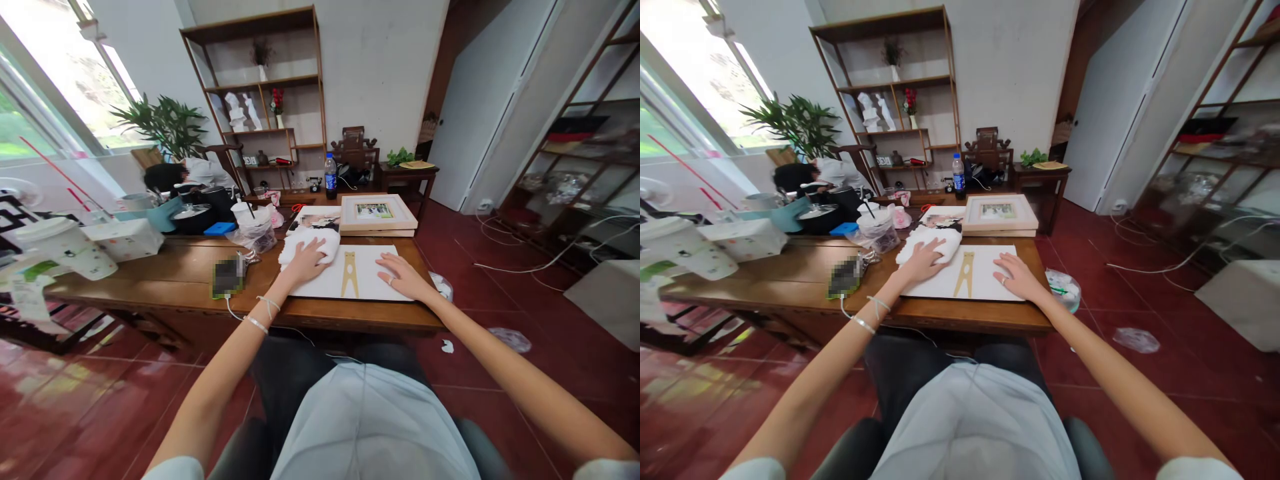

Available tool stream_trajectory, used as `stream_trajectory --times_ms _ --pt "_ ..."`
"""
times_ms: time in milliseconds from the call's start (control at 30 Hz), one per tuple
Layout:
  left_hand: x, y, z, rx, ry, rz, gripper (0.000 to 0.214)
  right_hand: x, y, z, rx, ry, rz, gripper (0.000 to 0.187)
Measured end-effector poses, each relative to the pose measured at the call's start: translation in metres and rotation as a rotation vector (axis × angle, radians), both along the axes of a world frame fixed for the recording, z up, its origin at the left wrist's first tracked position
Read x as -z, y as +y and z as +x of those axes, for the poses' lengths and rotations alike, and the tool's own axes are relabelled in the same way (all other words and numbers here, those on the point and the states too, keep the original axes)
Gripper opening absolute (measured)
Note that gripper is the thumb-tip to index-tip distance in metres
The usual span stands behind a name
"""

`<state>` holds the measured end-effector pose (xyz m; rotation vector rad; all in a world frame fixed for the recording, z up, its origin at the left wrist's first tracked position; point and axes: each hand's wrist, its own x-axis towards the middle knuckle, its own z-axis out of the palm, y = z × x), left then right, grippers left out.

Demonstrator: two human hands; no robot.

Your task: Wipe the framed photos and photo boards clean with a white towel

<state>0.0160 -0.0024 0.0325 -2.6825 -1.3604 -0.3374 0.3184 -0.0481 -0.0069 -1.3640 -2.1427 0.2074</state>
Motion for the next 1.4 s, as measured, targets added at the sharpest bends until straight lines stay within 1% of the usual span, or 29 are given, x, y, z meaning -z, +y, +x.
stream_trajectory --times_ms 100,167,233,300,400,533,633,700,733,800,867,967,1067,1133,1167,1200,1267,1333,1400 --pt "0.002 0.015 0.001 -0.031 -0.004 -0.031 0.034 0.0 0.0 0.0 -0.005 -0.008 0.001 0.041" --pt "0.005 0.018 0.001 -0.041 0.005 -0.025 0.033 0.001 0.0 -0.001 0.001 -0.002 -0.001 0.04" --pt "0.006 0.017 0.0 -0.035 0.028 -0.014 0.032 0.001 0.0 -0.001 0.01 0.005 -0.005 0.04" --pt "0.005 0.009 0.0 -0.028 0.05 -0.006 0.032 0.001 0.0 -0.002 0.02 0.008 -0.009 0.04" --pt "0.001 -0.017 0.0 -0.014 0.071 0.001 0.029 0.001 0.0 -0.002 0.026 0.018 -0.009 0.039" --pt "-0.002 -0.074 0.002 0.029 0.078 0.003 0.024 0.003 0.001 -0.002 0.022 0.029 0.0 0.038" --pt "-0.001 -0.115 0.002 0.02 0.097 -0.013 0.023 0.004 0.004 0.0 0.022 0.029 0.007 0.039" --pt "-0.002 -0.13 0.001 0.025 0.095 -0.021 0.021 0.004 0.007 0.002 0.02 0.024 0.007 0.042" --pt "-0.002 -0.132 0.0 0.032 0.085 -0.026 0.021 0.004 0.008 0.002 0.02 0.021 0.005 0.042" --pt "-0.004 -0.127 -0.003 0.047 0.057 -0.037 0.021 0.003 0.009 0.004 0.018 0.01 -0.001 0.043" --pt "-0.005 -0.11 -0.006 0.054 0.035 -0.044 0.023 0.001 0.008 0.005 0.01 -0.008 -0.012 0.042" --pt "-0.003 -0.068 -0.007 0.034 0.027 -0.041 0.026 -0.001 0.007 0.005 -0.02 -0.038 -0.031 0.044" --pt "0.002 -0.021 -0.004 -0.019 0.018 -0.03 0.032 -0.001 0.006 0.006 -0.037 -0.047 -0.028 0.044" --pt "0.005 0.002 0.0 -0.06 0.012 -0.009 0.034 0.0 0.006 0.006 -0.036 -0.043 -0.017 0.043" --pt "0.006 0.011 0.002 -0.077 0.008 0.001 0.035 0.0 0.006 0.006 -0.034 -0.039 -0.014 0.043" --pt "0.007 0.017 0.004 -0.09 0.006 0.011 0.035 0.001 0.006 0.006 -0.032 -0.036 -0.014 0.044" --pt "0.007 0.02 0.008 -0.1 0.009 0.026 0.034 0.001 0.006 0.005 -0.027 -0.034 -0.016 0.044" --pt "0.006 0.014 0.01 -0.089 0.025 0.031 0.033 0.001 0.006 0.005 -0.025 -0.032 -0.015 0.043" --pt "0.004 -0.002 0.013 -0.069 0.043 0.027 0.032 0.001 0.005 0.004 -0.024 -0.028 -0.013 0.043"
